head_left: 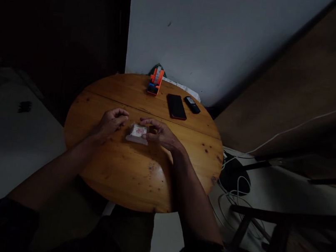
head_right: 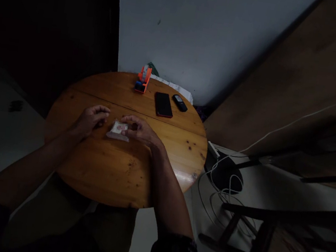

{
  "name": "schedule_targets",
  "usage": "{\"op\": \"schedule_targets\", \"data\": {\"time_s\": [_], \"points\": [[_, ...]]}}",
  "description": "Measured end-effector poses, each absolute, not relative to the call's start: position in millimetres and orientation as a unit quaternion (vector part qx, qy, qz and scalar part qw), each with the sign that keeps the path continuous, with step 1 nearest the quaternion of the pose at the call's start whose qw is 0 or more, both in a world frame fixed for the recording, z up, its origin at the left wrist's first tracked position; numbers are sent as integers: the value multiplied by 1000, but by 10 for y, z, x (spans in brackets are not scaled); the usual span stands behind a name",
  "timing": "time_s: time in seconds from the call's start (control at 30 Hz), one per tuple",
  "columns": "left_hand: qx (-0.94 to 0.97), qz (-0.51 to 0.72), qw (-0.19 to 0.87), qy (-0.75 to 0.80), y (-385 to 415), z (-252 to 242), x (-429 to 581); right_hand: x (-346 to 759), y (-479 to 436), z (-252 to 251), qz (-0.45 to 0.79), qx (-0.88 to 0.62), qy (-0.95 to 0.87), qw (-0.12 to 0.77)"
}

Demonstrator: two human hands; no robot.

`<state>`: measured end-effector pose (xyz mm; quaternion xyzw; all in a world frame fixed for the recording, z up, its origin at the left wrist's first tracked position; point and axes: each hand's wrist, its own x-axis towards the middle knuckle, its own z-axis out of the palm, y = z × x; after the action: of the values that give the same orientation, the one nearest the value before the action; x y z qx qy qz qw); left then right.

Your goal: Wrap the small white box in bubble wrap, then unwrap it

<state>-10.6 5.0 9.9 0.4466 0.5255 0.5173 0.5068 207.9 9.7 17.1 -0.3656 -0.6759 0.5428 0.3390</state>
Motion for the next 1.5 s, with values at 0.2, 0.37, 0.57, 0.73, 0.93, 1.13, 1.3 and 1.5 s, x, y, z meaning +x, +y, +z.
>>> {"op": "schedule_targets", "data": {"time_s": [0.2,0.37,0.57,0.73,0.93,1.13,1.3,1.5], "points": [[471,496,518,513,58,54,-122,1964,80,137,505,-368,-677,388],[493,489,512,505,48,45,-121,1914,104,87,497,-370,-644,449],[538,459,502,498,8,69,-107,1917,116,64,514,-372,-588,502],[549,444,545,451,-20,90,-80,1919,97,121,509,-368,-580,519],[552,424,583,418,-60,118,-54,1960,104,192,487,-381,-558,553],[539,404,627,392,-90,132,-52,2004,113,213,482,-395,-534,571],[561,354,631,402,-108,135,-60,2010,132,195,486,-414,-515,573],[534,393,608,436,-58,48,-54,2102,120,245,585,-406,-503,490]]}}
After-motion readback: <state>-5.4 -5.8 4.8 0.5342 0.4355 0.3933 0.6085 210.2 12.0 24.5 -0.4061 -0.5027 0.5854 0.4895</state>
